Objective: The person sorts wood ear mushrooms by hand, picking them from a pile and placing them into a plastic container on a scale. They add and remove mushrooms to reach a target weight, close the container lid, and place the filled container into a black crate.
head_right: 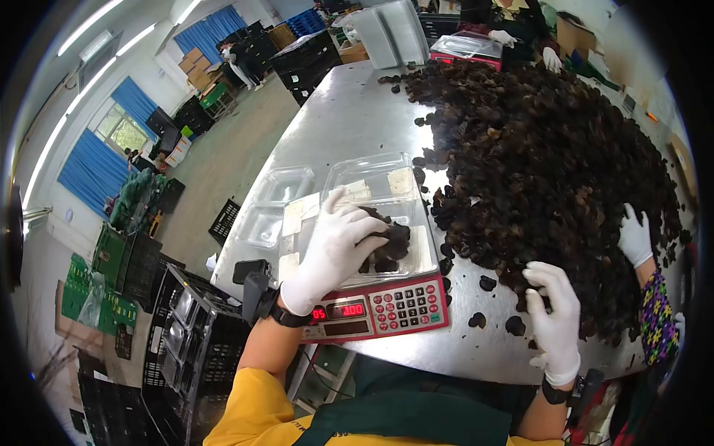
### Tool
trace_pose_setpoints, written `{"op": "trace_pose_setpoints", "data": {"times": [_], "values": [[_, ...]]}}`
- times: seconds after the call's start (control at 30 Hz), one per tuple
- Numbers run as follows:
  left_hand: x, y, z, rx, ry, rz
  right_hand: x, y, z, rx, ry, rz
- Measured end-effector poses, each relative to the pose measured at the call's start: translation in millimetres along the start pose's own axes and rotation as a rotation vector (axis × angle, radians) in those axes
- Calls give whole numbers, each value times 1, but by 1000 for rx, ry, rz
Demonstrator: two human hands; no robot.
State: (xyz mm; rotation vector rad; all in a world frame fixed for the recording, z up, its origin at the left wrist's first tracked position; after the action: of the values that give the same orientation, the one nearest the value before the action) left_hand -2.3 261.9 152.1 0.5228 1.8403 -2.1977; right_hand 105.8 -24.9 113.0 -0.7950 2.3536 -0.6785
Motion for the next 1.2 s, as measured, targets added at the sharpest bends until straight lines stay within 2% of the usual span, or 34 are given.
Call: {"op": "trace_pose_setpoints", "data": {"times": [0.17, 0.27, 0.3, 0.4, 0.43, 0.5, 0.53, 0.57, 0.63, 0.7, 0.73, 0.83, 0.93, 1.07, 1.2], "values": [[7, -4, 0, -192, -70, -52, 62, -49, 69, 144, 194, 78], [12, 18, 0, -139, -70, -269, 101, -74, 103, 326, 294, 123], [12, 16, 5, -135, -61, -273, 113, -80, 112, 365, 348, 137], [7, -21, 20, -129, -127, -17, 144, -81, 126, 484, 360, 236], [7, -22, 31, -125, -121, -22, 153, -74, 133, 487, 392, 181], [17, -38, 50, 15, -123, 177, 159, -54, 135, 450, 393, 145], [21, -29, 63, 191, -63, 170, 156, -44, 126, 487, 425, 131], [24, -20, 88, 215, 50, 121, 153, -36, 122, 577, 363, 126], [30, 19, 129, 342, 128, -20, 151, -32, 125, 470, 347, 146], [47, 72, 161, 453, 226, -150, 136, -41, 105, 414, 198, 290], [53, 91, 175, 459, 253, -229, 136, -46, 107, 377, 233, 336], [71, 136, 185, 450, 274, -301, 140, -58, 118, 282, 227, 400], [90, 161, 175, 457, 194, -248, 155, -73, 129, 303, 311, 453], [90, 162, 179, 403, 201, -209, 171, -78, 146, 270, 400, 514], [88, 165, 174, 422, 164, -202, 139, -52, 122, 302, 327, 375]]}}
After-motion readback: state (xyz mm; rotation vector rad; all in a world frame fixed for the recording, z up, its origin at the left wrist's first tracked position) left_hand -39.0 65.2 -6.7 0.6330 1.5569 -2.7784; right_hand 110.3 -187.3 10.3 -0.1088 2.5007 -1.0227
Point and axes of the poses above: each hand's wrist, its own x-axis away from the middle knuckle, its own y-axis out of the palm, z = x × y, the point moved 10 cm from there along -x, towards the middle knuckle, and after that the axes turned 8 degrees about -z, right-handed, at the moved point
